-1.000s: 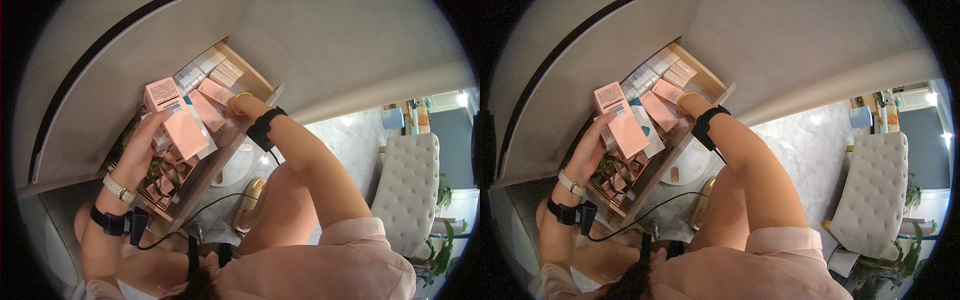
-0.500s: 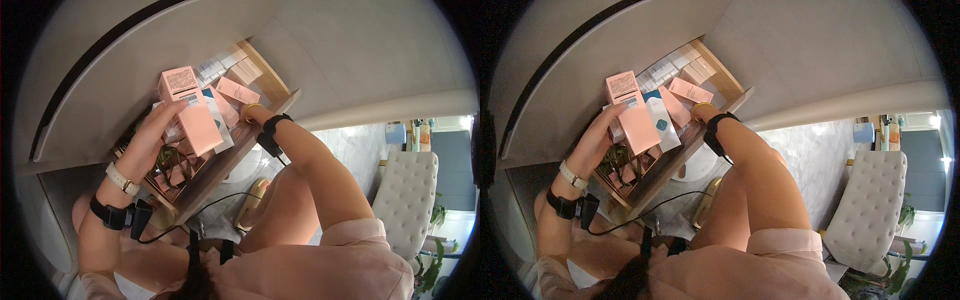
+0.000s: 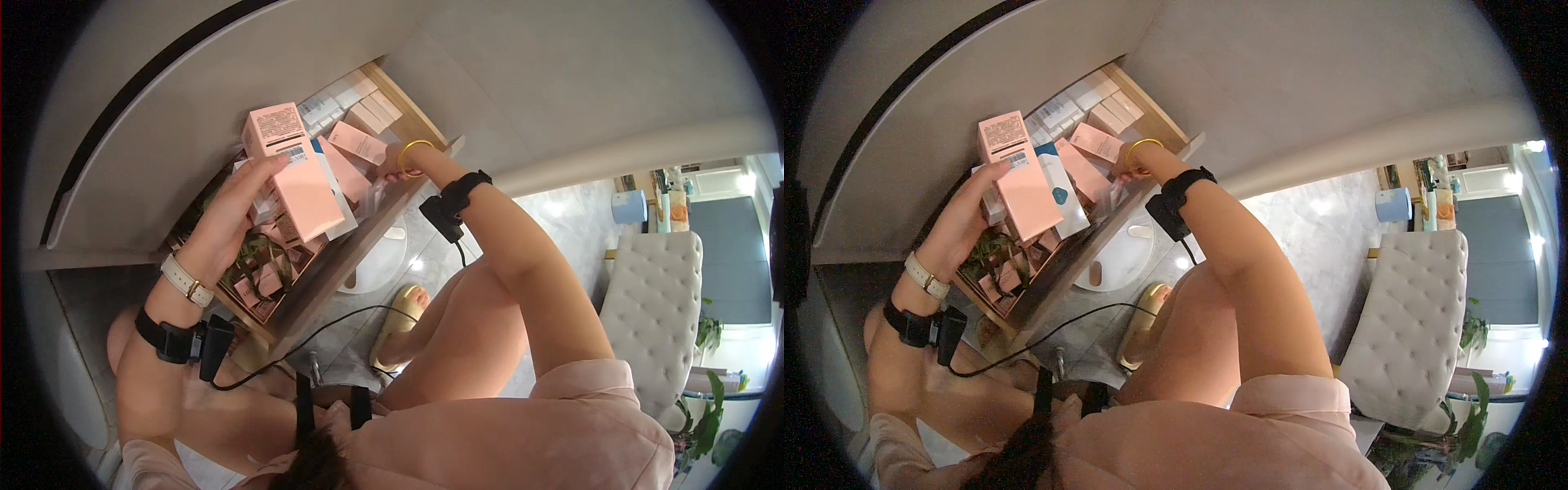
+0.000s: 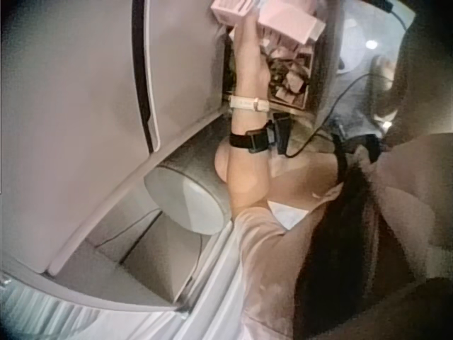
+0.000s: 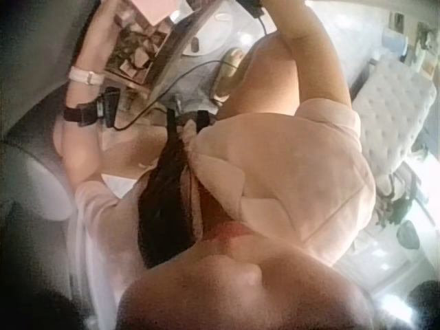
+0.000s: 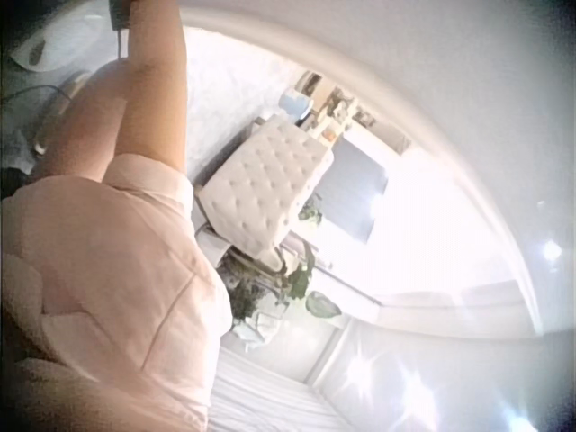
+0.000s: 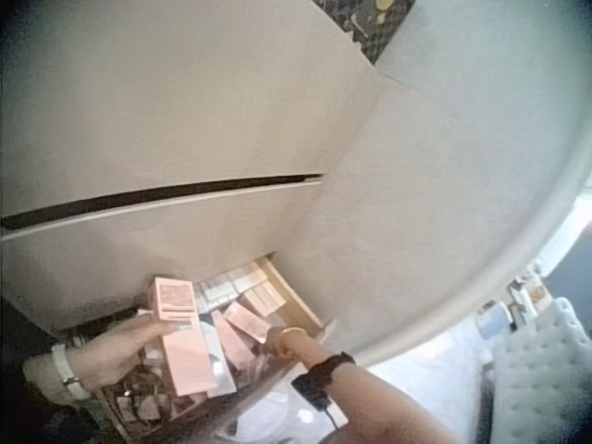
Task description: The person organizes boxes of skincare products in a drawer by hand, moving items between two drawers and placing some inside a green fabric pouch.
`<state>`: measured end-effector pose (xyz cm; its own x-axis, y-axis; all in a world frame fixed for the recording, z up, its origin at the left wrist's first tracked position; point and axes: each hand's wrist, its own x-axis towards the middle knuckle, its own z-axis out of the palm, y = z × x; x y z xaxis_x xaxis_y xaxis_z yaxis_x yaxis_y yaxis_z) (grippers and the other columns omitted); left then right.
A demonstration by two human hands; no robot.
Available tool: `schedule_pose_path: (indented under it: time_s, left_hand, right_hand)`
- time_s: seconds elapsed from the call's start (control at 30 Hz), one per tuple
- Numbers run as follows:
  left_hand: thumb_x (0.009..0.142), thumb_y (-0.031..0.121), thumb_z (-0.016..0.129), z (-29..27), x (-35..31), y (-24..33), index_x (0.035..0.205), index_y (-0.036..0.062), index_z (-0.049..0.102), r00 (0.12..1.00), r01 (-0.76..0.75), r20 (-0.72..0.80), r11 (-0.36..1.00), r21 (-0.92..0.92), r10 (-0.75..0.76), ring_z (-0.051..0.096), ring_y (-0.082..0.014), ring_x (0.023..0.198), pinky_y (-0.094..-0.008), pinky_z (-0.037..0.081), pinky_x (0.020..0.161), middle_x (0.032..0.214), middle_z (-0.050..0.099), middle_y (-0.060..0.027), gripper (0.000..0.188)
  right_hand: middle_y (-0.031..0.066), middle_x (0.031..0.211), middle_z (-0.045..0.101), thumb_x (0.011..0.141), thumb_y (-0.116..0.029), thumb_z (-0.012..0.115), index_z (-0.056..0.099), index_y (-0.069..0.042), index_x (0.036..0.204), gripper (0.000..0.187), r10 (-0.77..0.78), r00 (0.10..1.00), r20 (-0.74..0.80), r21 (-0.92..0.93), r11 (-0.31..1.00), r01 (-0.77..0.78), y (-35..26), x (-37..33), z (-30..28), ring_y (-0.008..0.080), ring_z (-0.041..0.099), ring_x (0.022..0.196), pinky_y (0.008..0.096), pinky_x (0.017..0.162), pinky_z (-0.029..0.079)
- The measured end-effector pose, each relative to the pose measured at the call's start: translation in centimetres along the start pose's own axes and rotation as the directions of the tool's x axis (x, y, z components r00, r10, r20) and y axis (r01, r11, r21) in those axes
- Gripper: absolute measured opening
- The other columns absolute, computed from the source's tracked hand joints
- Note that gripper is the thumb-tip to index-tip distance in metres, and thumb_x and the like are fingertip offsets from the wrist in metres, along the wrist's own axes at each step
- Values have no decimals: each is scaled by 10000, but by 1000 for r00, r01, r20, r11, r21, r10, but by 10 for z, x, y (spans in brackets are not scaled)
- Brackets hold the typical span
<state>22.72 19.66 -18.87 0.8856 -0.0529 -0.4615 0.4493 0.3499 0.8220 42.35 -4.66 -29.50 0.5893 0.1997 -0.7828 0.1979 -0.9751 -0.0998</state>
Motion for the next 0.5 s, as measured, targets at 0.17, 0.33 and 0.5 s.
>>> schedule_pose_path:
  time_s: [0.17, 0.33, 0.5]
  left_hand:
    - [844, 462, 623, 6, -2, 1, 1267, 68, 478, 997, -26, 67, 998, 58, 22, 491, -163, 1106, -316, 368, 940, 1185, 537, -55, 596]
    - [835, 469, 633, 5, -3, -2, 1284, 58, 465, 997, -41, 61, 998, 54, 38, 491, -174, 1109, -335, 362, 957, 1202, 524, -63, 631]
    - [840, 426, 639, 16, -9, 6, 1239, 71, 511, 998, -46, 39, 996, 71, 44, 512, -138, 1066, -280, 385, 906, 1150, 554, -38, 549]
  right_hand:
    - [-49, 599, 587, 861, -360, 591, 715, -117, 839, 274, 130, 828, 546, 113, 967, -227, -17, -10, 21, 26, 458, 440, 236, 396, 395]
    - [6, 678, 653, 859, -327, 603, 717, -95, 838, 259, 29, 979, 204, -187, 982, 10, -31, -53, -13, 81, 556, 491, 234, 453, 441]
    - [110, 820, 699, 844, -269, 576, 696, -5, 856, 290, -279, 857, -432, -81, 959, 271, 8, -26, -23, 220, 666, 689, 339, 658, 529]
